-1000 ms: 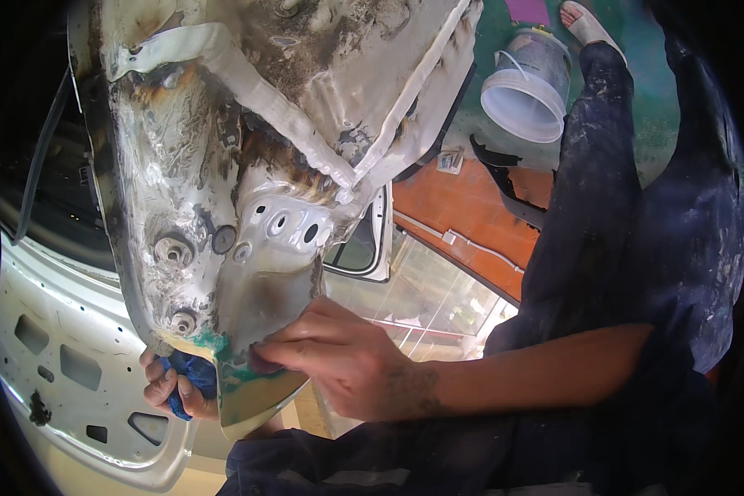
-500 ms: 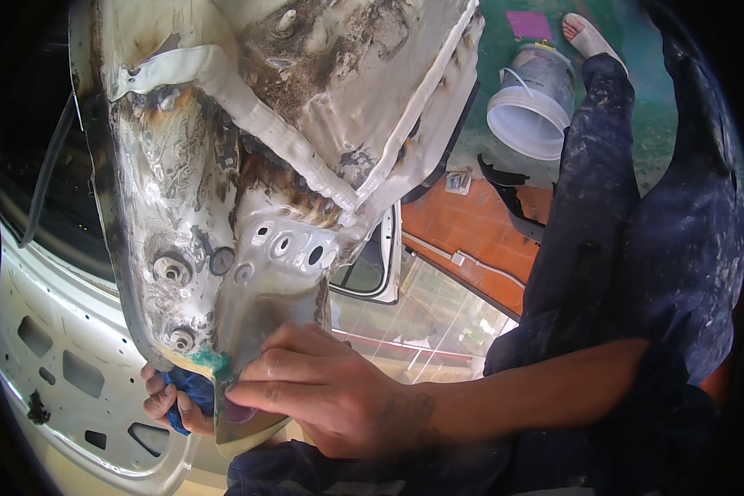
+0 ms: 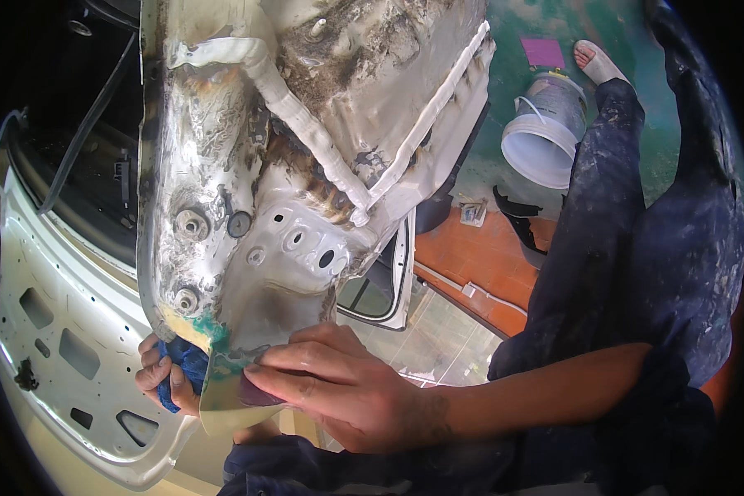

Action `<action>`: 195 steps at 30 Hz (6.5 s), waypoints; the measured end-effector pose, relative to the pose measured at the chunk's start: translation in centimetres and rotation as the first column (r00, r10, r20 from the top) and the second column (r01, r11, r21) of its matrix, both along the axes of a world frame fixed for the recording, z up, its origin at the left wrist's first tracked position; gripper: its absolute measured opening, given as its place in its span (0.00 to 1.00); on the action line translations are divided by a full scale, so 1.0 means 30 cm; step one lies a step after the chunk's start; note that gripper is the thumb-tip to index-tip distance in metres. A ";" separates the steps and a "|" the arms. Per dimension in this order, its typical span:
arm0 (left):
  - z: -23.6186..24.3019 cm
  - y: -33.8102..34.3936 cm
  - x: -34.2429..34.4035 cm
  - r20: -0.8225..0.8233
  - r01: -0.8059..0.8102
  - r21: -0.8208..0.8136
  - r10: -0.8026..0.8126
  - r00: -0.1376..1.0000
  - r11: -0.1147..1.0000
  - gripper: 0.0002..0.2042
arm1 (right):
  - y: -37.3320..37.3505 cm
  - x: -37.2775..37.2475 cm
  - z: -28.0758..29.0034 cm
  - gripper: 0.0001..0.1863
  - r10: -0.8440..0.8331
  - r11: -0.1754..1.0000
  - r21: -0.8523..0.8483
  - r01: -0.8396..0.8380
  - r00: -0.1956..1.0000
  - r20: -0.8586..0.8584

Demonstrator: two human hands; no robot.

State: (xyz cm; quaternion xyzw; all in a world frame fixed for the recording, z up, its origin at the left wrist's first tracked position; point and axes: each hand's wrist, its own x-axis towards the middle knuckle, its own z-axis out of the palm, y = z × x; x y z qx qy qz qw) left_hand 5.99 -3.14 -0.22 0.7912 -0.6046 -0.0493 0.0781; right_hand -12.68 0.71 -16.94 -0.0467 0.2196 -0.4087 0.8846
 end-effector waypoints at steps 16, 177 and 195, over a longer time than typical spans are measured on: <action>-0.028 0.011 -0.010 -0.041 -0.021 -0.064 0.018 0.999 0.998 0.05 | -0.055 0.108 0.029 0.25 -0.416 0.903 -0.120 0.412 0.909 -0.012; 0.154 0.193 0.161 0.172 -0.212 0.031 0.203 0.964 0.977 0.17 | -0.588 0.247 0.300 0.27 0.449 -0.358 -0.856 -0.374 0.735 -0.509; 0.267 0.125 -0.087 0.420 -0.215 0.223 0.105 0.901 0.951 0.05 | -0.578 0.231 0.326 0.20 0.439 -0.305 -0.824 -0.477 0.697 -0.567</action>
